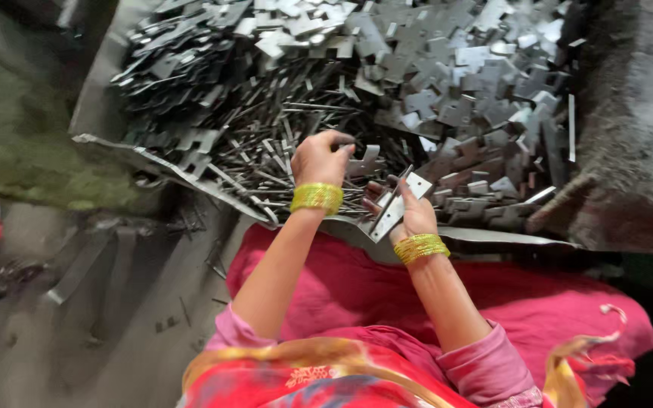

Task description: The person sits on the floor and repeatedly picks up small metal brackets and pins from a large bin. They insert the pins into the brackets by hand and place the assembled units onto a nearby pile. The process is continuous and repetitive.

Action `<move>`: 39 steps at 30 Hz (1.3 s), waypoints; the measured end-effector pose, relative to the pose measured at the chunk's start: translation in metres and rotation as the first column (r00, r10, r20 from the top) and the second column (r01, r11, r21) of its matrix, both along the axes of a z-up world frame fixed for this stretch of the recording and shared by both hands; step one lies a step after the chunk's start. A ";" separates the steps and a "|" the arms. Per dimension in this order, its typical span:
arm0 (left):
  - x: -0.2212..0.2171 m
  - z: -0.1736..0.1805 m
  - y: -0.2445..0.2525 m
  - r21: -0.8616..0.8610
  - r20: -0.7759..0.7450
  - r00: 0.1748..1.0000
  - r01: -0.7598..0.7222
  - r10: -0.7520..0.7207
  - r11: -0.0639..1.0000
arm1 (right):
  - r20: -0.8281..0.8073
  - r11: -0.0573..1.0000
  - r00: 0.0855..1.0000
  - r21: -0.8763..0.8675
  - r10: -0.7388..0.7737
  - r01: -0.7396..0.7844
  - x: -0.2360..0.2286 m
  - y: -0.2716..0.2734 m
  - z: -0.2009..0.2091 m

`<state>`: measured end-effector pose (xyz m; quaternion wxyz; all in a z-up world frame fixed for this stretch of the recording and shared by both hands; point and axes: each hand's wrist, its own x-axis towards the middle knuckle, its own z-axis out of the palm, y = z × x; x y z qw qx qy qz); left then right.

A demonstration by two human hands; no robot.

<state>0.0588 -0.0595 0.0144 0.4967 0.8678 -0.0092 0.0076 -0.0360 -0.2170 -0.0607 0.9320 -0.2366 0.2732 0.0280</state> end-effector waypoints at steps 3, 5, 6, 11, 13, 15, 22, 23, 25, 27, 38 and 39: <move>-0.032 -0.008 0.022 -0.538 -0.129 0.990 -0.119 0.058 0.835 | -0.004 0.995 0.995 0.035 -0.098 0.098 0.008 0.026 0.000; -0.061 -0.022 0.021 -0.565 -0.230 0.971 -0.186 0.063 0.804 | 0.029 0.995 0.995 0.016 -0.095 0.095 0.011 0.039 -0.001; -0.076 -0.029 0.022 -0.519 -0.213 0.975 -0.169 0.065 0.838 | 0.059 0.999 0.997 0.025 -0.050 0.049 0.012 0.043 -0.002; -0.099 -0.049 0.024 -0.234 -0.094 0.988 -0.140 0.121 0.962 | 0.171 0.989 0.980 -0.127 0.098 -0.077 0.016 0.059 0.006; -0.089 -0.044 0.038 -0.545 -0.234 0.972 -0.118 -0.015 0.830 | 0.179 0.968 0.975 -0.234 0.131 -0.088 0.022 0.062 0.019; -0.072 -0.032 0.059 -0.674 -0.153 0.973 0.028 -0.176 0.738 | 0.266 0.904 0.962 -0.423 0.056 0.064 0.034 0.059 0.036; -0.002 0.001 0.123 -0.080 -0.058 0.855 0.510 -0.515 0.857 | -0.280 -0.182 0.536 -0.956 0.797 -0.229 0.062 0.031 0.070; 0.012 0.000 0.126 -0.135 -0.050 0.854 0.509 -0.519 0.850 | -0.375 -0.282 0.570 -0.927 0.731 -0.248 0.059 0.033 0.069; 0.050 -0.004 0.139 0.424 -0.239 0.971 0.123 -0.020 0.897 | -0.406 -0.208 0.653 -0.909 0.639 -0.361 0.058 0.025 0.062; 0.059 -0.022 0.171 0.807 0.130 0.970 -0.225 0.207 0.546 | -0.301 0.155 0.787 -0.883 0.538 -0.444 0.054 -0.009 0.049; 0.094 -0.084 0.252 0.961 0.167 0.975 -0.193 0.144 0.195 | -0.024 -0.075 0.825 -0.994 -0.565 -0.081 0.053 -0.340 0.066; 0.096 -0.088 0.259 0.951 0.181 0.972 -0.212 0.149 0.225 | 0.051 -0.211 0.827 -0.974 -0.560 -0.083 0.051 -0.355 0.059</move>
